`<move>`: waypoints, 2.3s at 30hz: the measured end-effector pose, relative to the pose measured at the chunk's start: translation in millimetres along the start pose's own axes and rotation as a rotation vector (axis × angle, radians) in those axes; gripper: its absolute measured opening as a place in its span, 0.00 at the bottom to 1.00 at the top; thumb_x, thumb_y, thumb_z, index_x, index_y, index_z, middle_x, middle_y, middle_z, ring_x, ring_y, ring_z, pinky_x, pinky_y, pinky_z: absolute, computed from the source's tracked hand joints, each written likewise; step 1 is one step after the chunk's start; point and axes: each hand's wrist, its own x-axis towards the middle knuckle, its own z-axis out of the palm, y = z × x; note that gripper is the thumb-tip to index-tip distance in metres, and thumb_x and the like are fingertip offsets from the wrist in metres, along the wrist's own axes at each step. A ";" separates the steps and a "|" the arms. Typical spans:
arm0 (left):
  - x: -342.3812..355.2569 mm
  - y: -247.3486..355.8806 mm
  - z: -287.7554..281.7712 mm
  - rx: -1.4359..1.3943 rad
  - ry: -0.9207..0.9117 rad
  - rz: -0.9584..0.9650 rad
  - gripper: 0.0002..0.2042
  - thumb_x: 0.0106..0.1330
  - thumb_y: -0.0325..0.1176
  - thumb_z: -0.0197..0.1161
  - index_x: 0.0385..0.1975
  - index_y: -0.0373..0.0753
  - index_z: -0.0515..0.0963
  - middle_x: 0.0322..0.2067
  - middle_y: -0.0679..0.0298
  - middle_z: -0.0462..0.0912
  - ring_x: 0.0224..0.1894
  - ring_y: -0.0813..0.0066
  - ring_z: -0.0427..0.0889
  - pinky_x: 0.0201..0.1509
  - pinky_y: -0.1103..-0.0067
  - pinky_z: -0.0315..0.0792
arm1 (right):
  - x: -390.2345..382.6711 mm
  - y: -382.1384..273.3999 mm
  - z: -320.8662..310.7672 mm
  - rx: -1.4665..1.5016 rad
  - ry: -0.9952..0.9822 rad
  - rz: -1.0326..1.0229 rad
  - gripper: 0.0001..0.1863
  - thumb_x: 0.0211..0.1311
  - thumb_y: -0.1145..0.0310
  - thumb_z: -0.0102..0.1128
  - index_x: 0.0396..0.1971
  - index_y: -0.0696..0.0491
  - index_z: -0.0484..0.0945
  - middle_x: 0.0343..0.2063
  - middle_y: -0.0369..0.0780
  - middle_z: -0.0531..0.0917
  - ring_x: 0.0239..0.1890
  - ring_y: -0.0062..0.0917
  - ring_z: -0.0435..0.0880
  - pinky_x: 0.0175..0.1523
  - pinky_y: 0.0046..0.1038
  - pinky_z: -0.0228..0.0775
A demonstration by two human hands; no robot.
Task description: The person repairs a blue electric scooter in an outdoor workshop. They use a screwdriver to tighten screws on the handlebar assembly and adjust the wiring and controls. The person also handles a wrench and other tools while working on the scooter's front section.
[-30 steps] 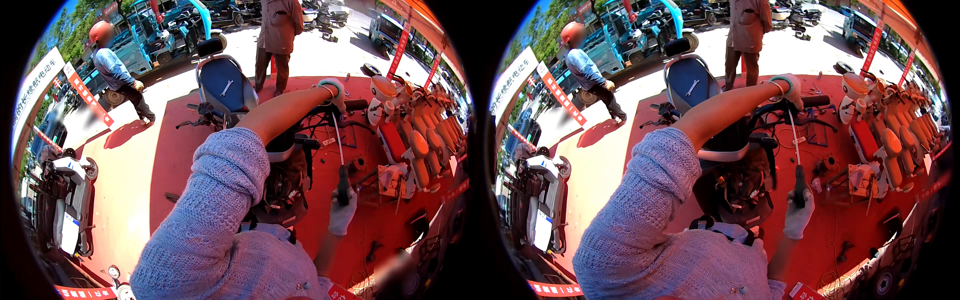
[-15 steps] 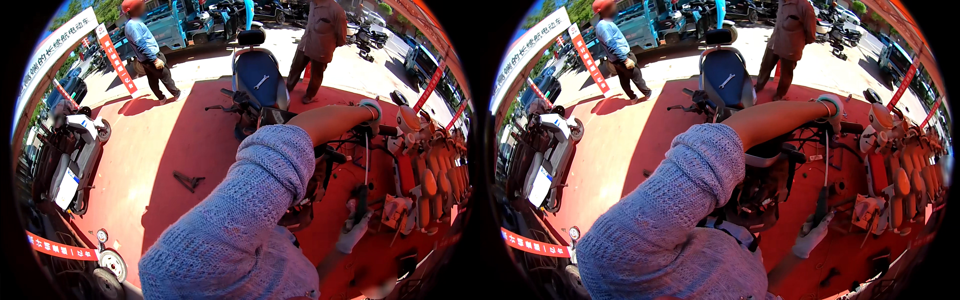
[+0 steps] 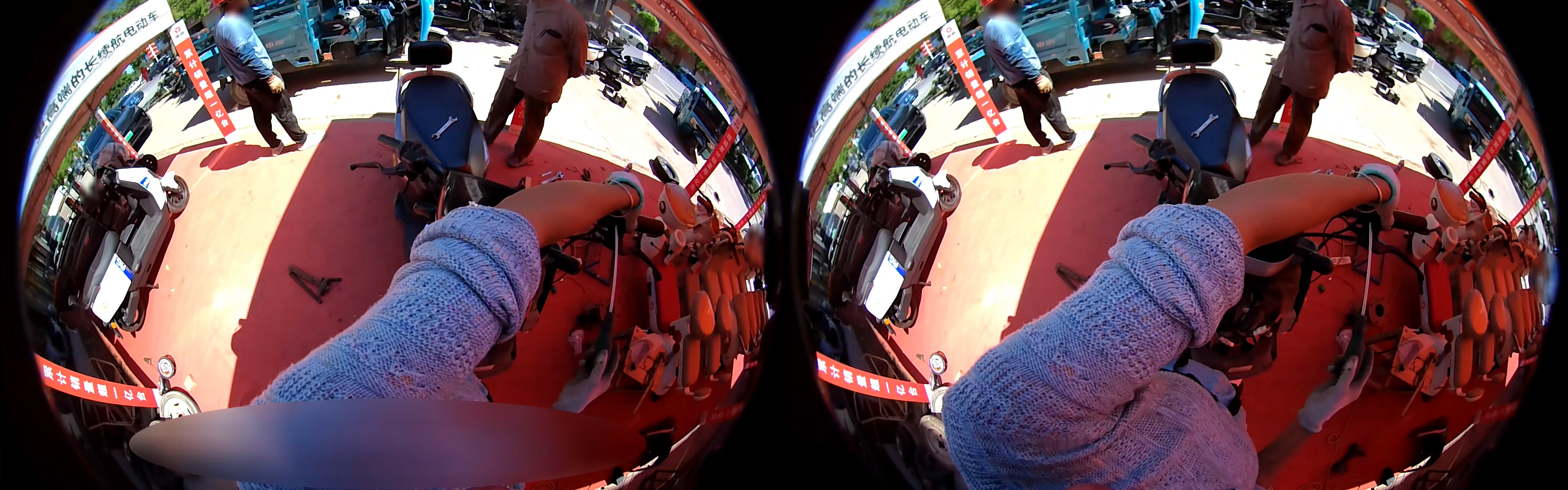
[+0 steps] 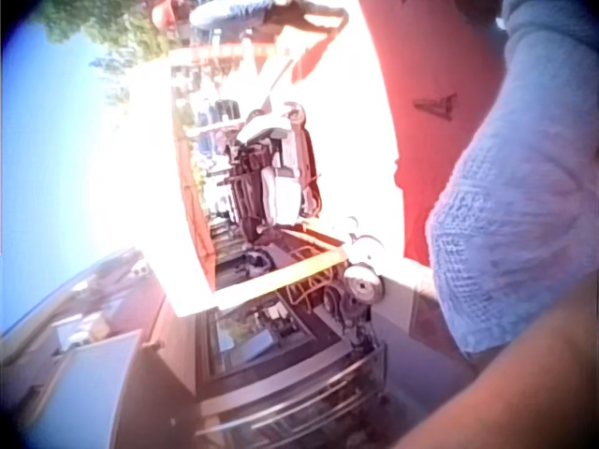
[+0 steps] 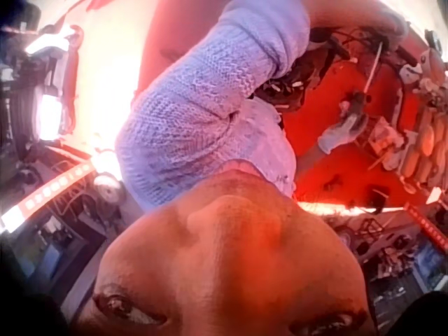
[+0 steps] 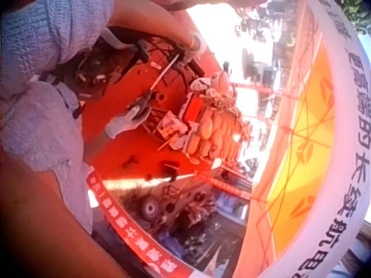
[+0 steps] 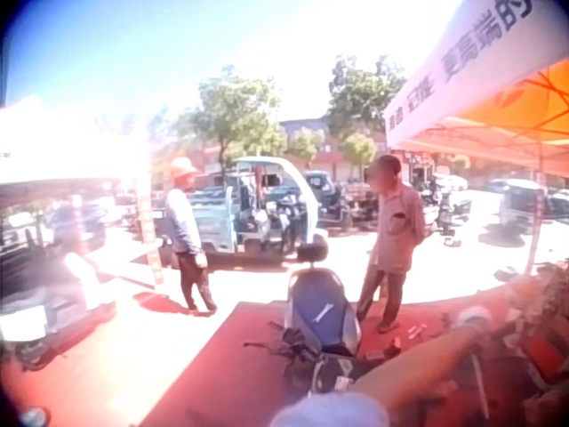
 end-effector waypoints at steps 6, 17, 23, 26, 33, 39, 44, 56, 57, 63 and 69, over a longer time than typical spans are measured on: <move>10.9 -1.7 2.6 -0.017 -0.052 -0.065 0.29 0.39 0.61 0.69 0.38 0.48 0.83 0.35 0.66 0.83 0.37 0.71 0.82 0.41 0.71 0.76 | 3.2 4.6 -15.8 -0.047 -0.099 0.223 0.25 0.68 0.55 0.45 0.55 0.59 0.69 0.31 0.37 0.76 0.30 0.17 0.70 0.33 0.20 0.62; 17.3 0.6 5.5 -0.019 -0.042 -0.061 0.31 0.38 0.61 0.70 0.40 0.47 0.83 0.39 0.65 0.83 0.40 0.70 0.81 0.43 0.70 0.76 | 3.4 15.3 -18.2 0.154 -0.148 0.189 0.23 0.70 0.57 0.43 0.55 0.58 0.69 0.35 0.38 0.76 0.30 0.18 0.70 0.34 0.19 0.62; 12.6 -6.2 5.5 -0.010 -0.006 -0.056 0.30 0.38 0.60 0.70 0.39 0.46 0.83 0.37 0.65 0.83 0.39 0.71 0.81 0.42 0.70 0.76 | 0.2 4.9 -11.1 -0.302 -0.128 -0.012 0.22 0.69 0.58 0.45 0.54 0.58 0.70 0.31 0.37 0.75 0.27 0.18 0.67 0.32 0.20 0.60; -0.8 8.3 -3.3 0.000 0.008 -0.141 0.28 0.38 0.60 0.71 0.37 0.47 0.83 0.34 0.67 0.83 0.36 0.71 0.81 0.41 0.71 0.76 | -4.4 11.4 -5.2 -0.139 -0.099 -0.057 0.21 0.69 0.58 0.46 0.53 0.58 0.71 0.28 0.35 0.74 0.23 0.16 0.66 0.28 0.19 0.57; 29.6 -9.2 17.5 -0.057 -0.043 -0.075 0.27 0.37 0.59 0.71 0.35 0.48 0.83 0.31 0.68 0.83 0.32 0.74 0.81 0.36 0.72 0.76 | -2.5 12.4 -6.8 -0.081 -0.064 0.069 0.21 0.70 0.55 0.44 0.47 0.58 0.72 0.25 0.34 0.74 0.20 0.14 0.66 0.22 0.15 0.54; -10.5 14.1 -3.6 -0.020 0.020 -0.237 0.26 0.37 0.59 0.70 0.36 0.50 0.83 0.31 0.69 0.83 0.33 0.75 0.81 0.36 0.71 0.76 | -6.4 -4.9 4.0 0.110 0.037 0.346 0.21 0.71 0.54 0.41 0.42 0.58 0.73 0.29 0.35 0.77 0.24 0.14 0.70 0.23 0.15 0.54; 17.8 -5.9 7.2 -0.063 -0.029 -0.110 0.26 0.37 0.57 0.70 0.36 0.52 0.83 0.33 0.71 0.83 0.35 0.76 0.82 0.37 0.73 0.76 | -7.7 14.7 1.0 -0.267 -0.116 -0.265 0.22 0.71 0.54 0.40 0.42 0.58 0.74 0.28 0.34 0.76 0.22 0.12 0.68 0.22 0.15 0.54; 19.5 -1.7 7.4 -0.066 -0.011 -0.150 0.27 0.37 0.57 0.70 0.38 0.52 0.82 0.34 0.71 0.83 0.37 0.75 0.82 0.38 0.71 0.76 | -8.1 9.5 7.5 -0.334 0.032 -0.151 0.20 0.69 0.55 0.46 0.47 0.56 0.74 0.21 0.31 0.72 0.14 0.11 0.58 0.18 0.16 0.51; 20.8 -1.8 9.1 -0.064 -0.017 -0.143 0.27 0.37 0.57 0.70 0.39 0.52 0.82 0.35 0.70 0.83 0.37 0.75 0.82 0.38 0.71 0.76 | -1.3 18.2 -3.7 -0.324 -0.003 -0.111 0.20 0.69 0.54 0.46 0.46 0.55 0.74 0.22 0.31 0.72 0.14 0.11 0.58 0.17 0.17 0.50; 32.0 -2.6 11.9 -0.074 -0.138 -0.072 0.27 0.42 0.57 0.69 0.42 0.50 0.81 0.37 0.68 0.83 0.38 0.72 0.81 0.41 0.70 0.74 | -7.4 -17.2 5.9 -0.036 -0.186 0.269 0.19 0.67 0.55 0.50 0.45 0.57 0.75 0.23 0.34 0.74 0.13 0.12 0.61 0.15 0.18 0.49; 29.2 -4.9 11.8 -0.076 -0.099 -0.081 0.30 0.43 0.59 0.69 0.43 0.46 0.80 0.38 0.66 0.82 0.39 0.70 0.80 0.43 0.70 0.73 | -0.1 -1.5 -4.2 -0.006 -0.218 0.355 0.17 0.67 0.54 0.50 0.41 0.52 0.76 0.21 0.32 0.75 0.12 0.09 0.60 0.16 0.14 0.47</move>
